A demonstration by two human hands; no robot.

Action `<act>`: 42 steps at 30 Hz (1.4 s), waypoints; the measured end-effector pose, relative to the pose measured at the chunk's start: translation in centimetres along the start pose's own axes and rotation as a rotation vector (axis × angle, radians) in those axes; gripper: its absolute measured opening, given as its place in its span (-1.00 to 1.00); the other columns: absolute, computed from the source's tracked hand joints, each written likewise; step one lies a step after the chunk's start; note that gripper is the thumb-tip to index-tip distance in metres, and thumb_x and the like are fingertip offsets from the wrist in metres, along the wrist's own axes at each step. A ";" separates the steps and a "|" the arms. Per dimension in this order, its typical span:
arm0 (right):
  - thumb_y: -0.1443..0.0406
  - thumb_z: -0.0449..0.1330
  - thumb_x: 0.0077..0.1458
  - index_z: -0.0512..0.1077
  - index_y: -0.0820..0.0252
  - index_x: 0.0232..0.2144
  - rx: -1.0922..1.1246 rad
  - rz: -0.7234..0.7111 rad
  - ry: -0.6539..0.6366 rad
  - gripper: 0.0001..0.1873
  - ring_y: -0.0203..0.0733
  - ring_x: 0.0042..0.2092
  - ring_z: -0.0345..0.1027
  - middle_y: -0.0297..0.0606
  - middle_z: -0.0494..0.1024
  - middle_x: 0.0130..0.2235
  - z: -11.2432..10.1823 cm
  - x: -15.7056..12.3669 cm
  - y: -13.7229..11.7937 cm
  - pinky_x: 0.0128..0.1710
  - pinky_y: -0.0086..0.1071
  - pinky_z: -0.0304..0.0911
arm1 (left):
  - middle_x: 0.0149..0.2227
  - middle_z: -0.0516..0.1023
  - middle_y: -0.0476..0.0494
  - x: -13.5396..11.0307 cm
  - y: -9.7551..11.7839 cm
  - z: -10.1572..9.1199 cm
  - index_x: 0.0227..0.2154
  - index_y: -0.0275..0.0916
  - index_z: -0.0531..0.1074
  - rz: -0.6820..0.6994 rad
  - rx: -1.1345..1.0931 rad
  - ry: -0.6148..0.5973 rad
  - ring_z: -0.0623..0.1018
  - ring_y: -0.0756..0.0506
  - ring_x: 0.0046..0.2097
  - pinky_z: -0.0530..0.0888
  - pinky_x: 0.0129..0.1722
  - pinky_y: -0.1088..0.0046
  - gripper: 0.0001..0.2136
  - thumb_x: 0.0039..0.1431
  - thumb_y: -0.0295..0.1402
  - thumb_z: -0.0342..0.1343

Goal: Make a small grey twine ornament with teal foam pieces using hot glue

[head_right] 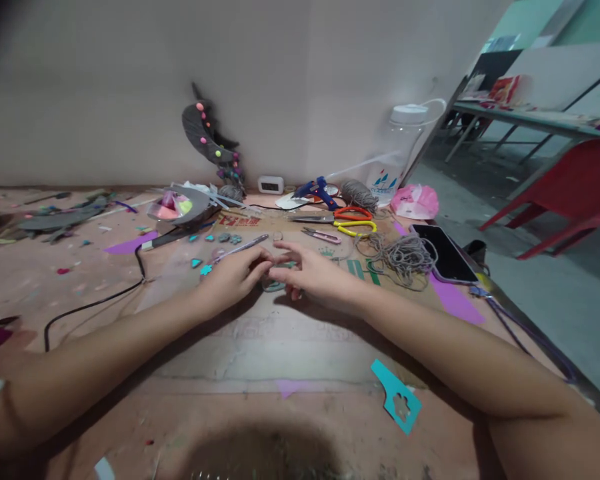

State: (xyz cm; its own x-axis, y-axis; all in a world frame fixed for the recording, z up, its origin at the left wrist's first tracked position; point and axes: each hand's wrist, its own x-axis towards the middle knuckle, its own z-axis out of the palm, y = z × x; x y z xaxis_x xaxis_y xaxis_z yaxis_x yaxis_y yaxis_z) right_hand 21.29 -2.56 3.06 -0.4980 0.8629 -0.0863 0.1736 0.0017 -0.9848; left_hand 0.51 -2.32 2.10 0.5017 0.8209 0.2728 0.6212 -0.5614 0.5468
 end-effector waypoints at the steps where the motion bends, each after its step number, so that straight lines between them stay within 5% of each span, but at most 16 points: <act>1: 0.16 0.31 0.08 0.24 0.09 0.23 0.060 0.042 -0.036 -0.31 -0.39 -0.51 0.34 -0.17 0.58 -0.10 0.6 -0.3 0.3 -0.56 -0.45 0.34 | -0.27 0.58 -0.11 0.0 0.0 0.1 -0.26 -0.19 0.42 0.006 -0.003 0.008 0.53 -0.12 -0.23 0.39 -0.22 0.37 -0.80 0.36 -0.28 -0.08; 4: 0.19 0.28 0.10 0.48 0.25 -0.08 0.048 0.125 -0.061 -0.65 -0.42 -0.58 0.24 -0.39 0.46 -0.51 0.4 -0.6 1.0 -0.62 -0.55 0.20 | -0.26 0.57 -0.11 -0.3 -0.4 0.1 -0.26 -0.20 0.43 0.017 0.021 0.018 0.52 -0.12 -0.22 0.39 -0.22 0.36 -0.81 0.35 -0.30 -0.07; 7: 0.20 0.29 0.11 0.49 0.28 -0.39 -0.065 0.100 0.041 -0.78 -0.46 -0.61 0.16 -0.42 0.40 -0.58 -0.9 -0.6 1.1 -0.67 -0.57 0.12 | -0.24 0.59 -0.11 -0.6 -0.6 0.2 -0.23 -0.19 0.45 0.034 0.038 0.015 0.53 -0.13 -0.20 0.40 -0.19 0.35 -0.81 0.35 -0.28 -0.05; 10: 0.17 0.30 0.13 0.45 0.22 -0.14 0.048 0.040 0.149 -0.70 -0.38 -0.55 0.32 -0.30 0.56 -0.38 -1.1 -0.4 0.7 -0.60 -0.48 0.32 | -0.23 0.60 -0.14 -0.1 -0.3 0.5 -0.22 -0.22 0.47 0.058 0.082 0.026 0.54 -0.13 -0.20 0.41 -0.18 0.35 -0.80 0.35 -0.28 -0.04; 13: 0.23 0.33 0.11 0.32 0.13 0.11 0.243 0.078 0.052 -0.47 -0.33 -0.50 0.40 -0.29 0.58 -0.32 -0.8 0.5 0.4 -0.56 -0.44 0.40 | -0.19 0.61 -0.20 1.1 0.0 0.9 -0.21 -0.24 0.50 0.136 0.161 0.034 0.55 -0.15 -0.15 0.41 -0.12 0.34 -0.80 0.34 -0.35 -0.03; 19: 0.42 0.28 0.04 0.52 0.29 -0.16 0.178 0.120 -0.015 -0.75 -0.43 -0.56 0.30 -0.36 0.52 -0.48 -1.9 2.4 0.4 -0.58 -0.57 0.25 | -0.18 0.62 -0.22 2.4 -1.2 1.3 -0.21 -0.24 0.52 0.163 0.169 0.127 0.56 -0.17 -0.13 0.42 -0.11 0.33 -0.73 0.38 -0.29 -0.08; 23: 0.24 0.27 0.08 0.59 0.28 -0.26 -0.181 -0.040 0.195 -0.77 -0.40 -0.60 0.20 -0.45 0.38 -0.61 -2.3 2.4 1.0 -0.59 -0.50 0.14 | -0.17 0.62 -0.18 1.8 -2.4 1.8 -0.19 -0.20 0.50 0.145 0.177 0.090 0.56 -0.15 -0.14 0.43 -0.13 0.35 -0.76 0.37 -0.27 -0.07; 27: 0.20 0.26 0.04 0.60 0.23 -0.36 -0.459 -0.159 0.309 -0.78 -0.35 -0.54 0.24 -0.40 0.47 -0.56 -2.0 2.0 2.3 -0.50 -0.45 0.15 | -0.18 0.61 -0.16 1.6 -2.6 2.3 -0.20 -0.19 0.50 0.120 0.124 0.079 0.55 -0.15 -0.15 0.41 -0.15 0.36 -0.78 0.35 -0.26 -0.04; 38: -0.05 0.08 0.18 0.35 0.15 -0.45 -0.389 -0.214 0.335 -0.58 -0.34 -0.58 0.09 -0.49 0.20 -0.64 -2.0 1.7 2.8 -0.55 -0.44 0.04 | -0.40 0.52 -0.12 1.9 -2.0 1.6 -0.45 -0.20 0.38 -0.053 0.023 0.137 0.49 -0.14 -0.29 0.37 -0.24 0.34 -0.62 0.38 -0.17 -0.20; 42: -0.06 0.08 0.19 0.35 0.15 -0.44 -0.379 -0.231 0.330 -0.58 -0.35 -0.59 0.07 -0.50 0.19 -0.64 -2.0 1.7 3.0 -0.57 -0.45 0.01 | -0.14 0.58 -0.18 1.9 -2.0 1.8 -0.12 -0.24 0.44 -0.023 -0.045 0.213 0.53 -0.14 -0.13 0.42 -0.05 0.31 -0.76 0.28 -0.39 -0.10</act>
State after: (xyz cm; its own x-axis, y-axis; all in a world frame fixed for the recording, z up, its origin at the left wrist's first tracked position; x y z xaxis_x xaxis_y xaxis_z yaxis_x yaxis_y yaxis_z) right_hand 22.71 -0.06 0.28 -0.2773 0.9310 0.2375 0.4156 0.3391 -0.8440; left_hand 1.35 0.16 0.10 0.3467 0.8395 0.4183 0.6013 -0.5412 0.5879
